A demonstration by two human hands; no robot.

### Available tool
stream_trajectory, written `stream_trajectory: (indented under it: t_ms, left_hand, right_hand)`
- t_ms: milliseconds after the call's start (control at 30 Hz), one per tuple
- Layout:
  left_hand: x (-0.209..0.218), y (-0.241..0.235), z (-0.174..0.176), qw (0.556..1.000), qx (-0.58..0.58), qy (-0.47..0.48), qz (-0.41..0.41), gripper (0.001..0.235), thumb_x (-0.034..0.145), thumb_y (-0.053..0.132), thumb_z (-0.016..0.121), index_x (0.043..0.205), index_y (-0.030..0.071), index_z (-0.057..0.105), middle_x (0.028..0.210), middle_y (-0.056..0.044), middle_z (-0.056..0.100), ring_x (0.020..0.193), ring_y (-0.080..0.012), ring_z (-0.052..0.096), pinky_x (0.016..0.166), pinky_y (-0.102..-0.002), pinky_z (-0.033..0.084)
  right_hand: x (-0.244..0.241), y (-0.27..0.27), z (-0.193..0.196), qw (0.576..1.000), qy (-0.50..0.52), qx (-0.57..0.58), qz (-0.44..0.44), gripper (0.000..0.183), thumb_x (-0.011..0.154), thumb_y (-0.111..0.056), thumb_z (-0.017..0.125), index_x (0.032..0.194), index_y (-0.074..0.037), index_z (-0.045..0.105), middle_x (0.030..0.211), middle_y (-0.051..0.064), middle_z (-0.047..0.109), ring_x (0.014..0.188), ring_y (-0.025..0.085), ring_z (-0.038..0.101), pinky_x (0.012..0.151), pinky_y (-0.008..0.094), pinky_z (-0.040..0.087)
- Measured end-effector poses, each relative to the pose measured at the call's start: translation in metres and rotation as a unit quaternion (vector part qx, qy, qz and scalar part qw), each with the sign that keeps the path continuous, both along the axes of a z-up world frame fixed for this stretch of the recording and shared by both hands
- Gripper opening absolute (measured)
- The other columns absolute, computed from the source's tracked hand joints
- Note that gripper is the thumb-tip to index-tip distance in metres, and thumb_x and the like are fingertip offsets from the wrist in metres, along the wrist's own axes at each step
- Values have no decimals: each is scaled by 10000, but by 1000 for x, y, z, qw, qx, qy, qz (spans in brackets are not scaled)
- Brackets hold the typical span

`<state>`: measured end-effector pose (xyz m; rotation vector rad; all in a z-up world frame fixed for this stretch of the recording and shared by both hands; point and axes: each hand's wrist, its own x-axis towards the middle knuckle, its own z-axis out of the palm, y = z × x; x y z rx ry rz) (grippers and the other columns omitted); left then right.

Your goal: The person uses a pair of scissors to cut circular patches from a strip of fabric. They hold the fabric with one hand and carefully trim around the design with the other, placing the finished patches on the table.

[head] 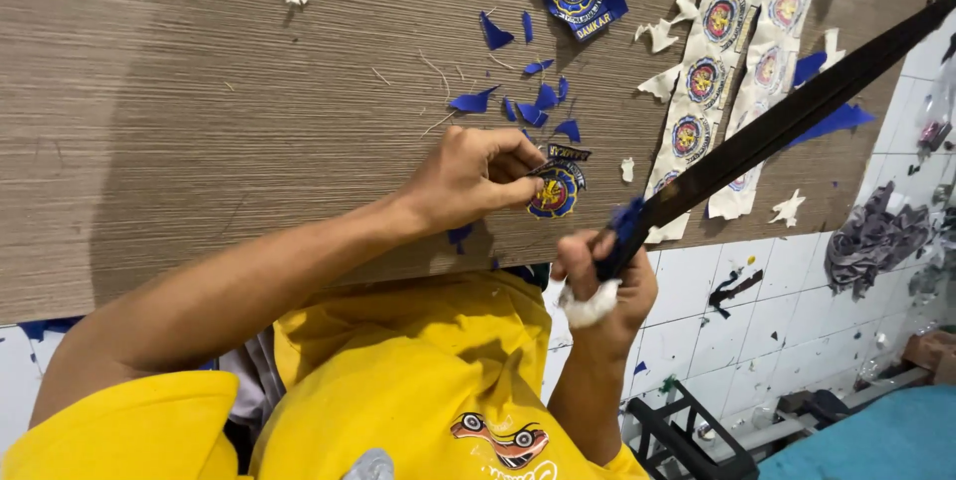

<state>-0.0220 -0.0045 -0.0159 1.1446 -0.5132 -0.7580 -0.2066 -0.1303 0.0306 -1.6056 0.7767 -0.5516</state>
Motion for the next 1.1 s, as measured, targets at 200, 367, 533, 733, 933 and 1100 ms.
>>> stream_trajectory:
  t_ms: [200,367,533,733,933,1100]
  left_hand:
    - [1,-5,-16,996,-37,78,6,182,849,-18,704,1020,30,662,744,-113,741,601,-123,702,568,-240,604]
    - [4,0,2,994,26,106,3,146,918,71,685,1011,82,574,593,93,385,569,-36,496,593,-240,533]
    - [3,-2,1,987,14,159,29,232,912,113,728,1101,29,623,620,96,329,605,-26,443,619,-262,678]
    - [4,-1,5,991,20,122,43,302,922,130,709,1161,-46,653,642,91,296,625,-20,395,657,-249,701]
    - [3,-6,-6,984,-21,171,32,400,927,92,707,1260,-100,598,672,80,283,632,-20,403,636,-255,690]
    - [6,-5,-8,972,-70,226,-18,327,953,75,682,1263,-14,624,1116,-119,764,909,-121,725,658,-259,658]
  right_hand:
    - [-53,-25,-8,993,7,29,114,404,752,-165,882,871,45,558,633,147,554,440,144,571,446,232,503]
    - [-86,-45,31,937,205,-229,166,157,926,-128,654,1051,-37,622,882,38,679,738,148,685,569,213,548]
    - [-124,-73,44,777,299,-521,192,431,802,-367,857,827,-83,534,650,-65,490,490,94,320,422,269,334]
    - [-119,-65,65,685,370,-605,166,606,763,-643,813,780,-94,554,669,-17,524,522,149,419,495,326,343]
    - [-108,-70,67,629,380,-660,159,639,808,-711,764,711,-133,510,632,-42,518,508,112,447,472,307,350]
    - [-111,-79,65,622,354,-680,162,595,805,-560,915,704,-123,523,645,-47,605,500,110,464,479,301,358]
